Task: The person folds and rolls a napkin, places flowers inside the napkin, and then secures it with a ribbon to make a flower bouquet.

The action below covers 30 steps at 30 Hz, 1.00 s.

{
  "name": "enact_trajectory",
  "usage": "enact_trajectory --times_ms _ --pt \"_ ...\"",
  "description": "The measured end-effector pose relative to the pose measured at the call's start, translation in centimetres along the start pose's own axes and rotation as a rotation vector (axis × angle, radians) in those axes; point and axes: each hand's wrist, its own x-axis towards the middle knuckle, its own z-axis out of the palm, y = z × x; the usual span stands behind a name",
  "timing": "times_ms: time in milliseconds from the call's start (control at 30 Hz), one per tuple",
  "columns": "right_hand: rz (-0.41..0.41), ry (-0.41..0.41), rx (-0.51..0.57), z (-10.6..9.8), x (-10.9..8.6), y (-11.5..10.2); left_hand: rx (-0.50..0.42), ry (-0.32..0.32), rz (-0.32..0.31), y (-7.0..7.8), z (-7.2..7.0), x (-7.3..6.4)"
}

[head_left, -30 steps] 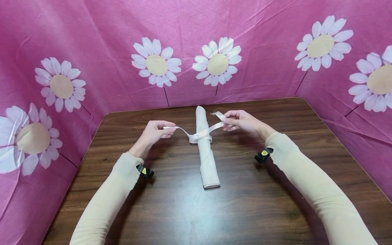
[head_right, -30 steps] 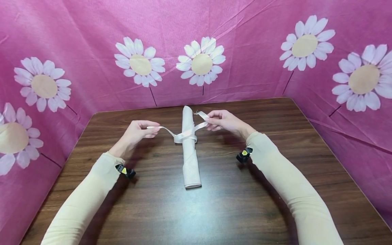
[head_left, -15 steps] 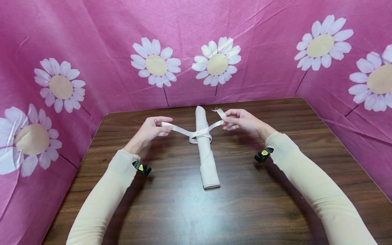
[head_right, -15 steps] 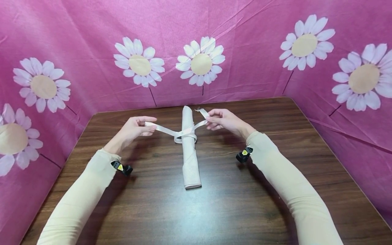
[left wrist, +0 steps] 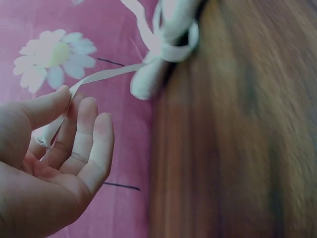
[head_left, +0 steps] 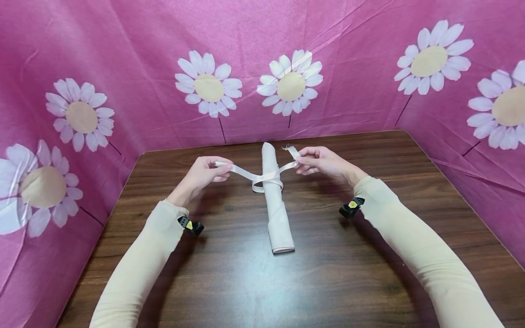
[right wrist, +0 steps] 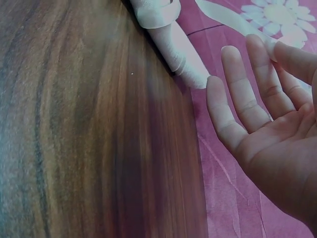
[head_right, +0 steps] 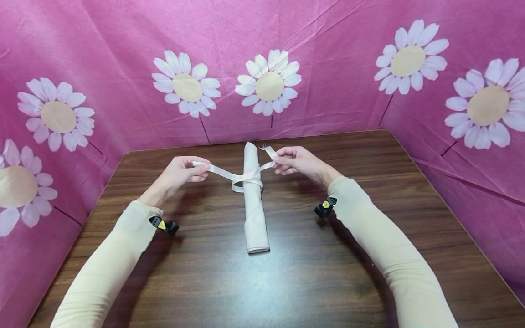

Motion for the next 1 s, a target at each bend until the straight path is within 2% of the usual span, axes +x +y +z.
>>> enact_trajectory --times_ms 167,300,533,833,1000 --pt "-0.009 -0.003 -0.012 0.1 0.0 -0.2 -0.035 -0.009 0.054 1.2 0.6 -0.2" --pt "-0.007 -0.007 -0.001 0.1 -0.1 -0.2 -0.052 -0.038 0.052 1.8 0.9 -0.5" --pt "0.005 -0.007 -0.018 0.1 -0.2 -0.1 -0.003 -0.099 0.049 1.7 1.5 -0.7" --pt "0.023 -0.012 -0.035 0.1 -0.2 -0.1 0.008 -0.165 0.061 2.1 2.7 -0.8" --pt "0.010 -0.005 -0.036 0.2 -0.2 0.0 0.018 -0.197 0.069 1.8 3.3 -0.9"
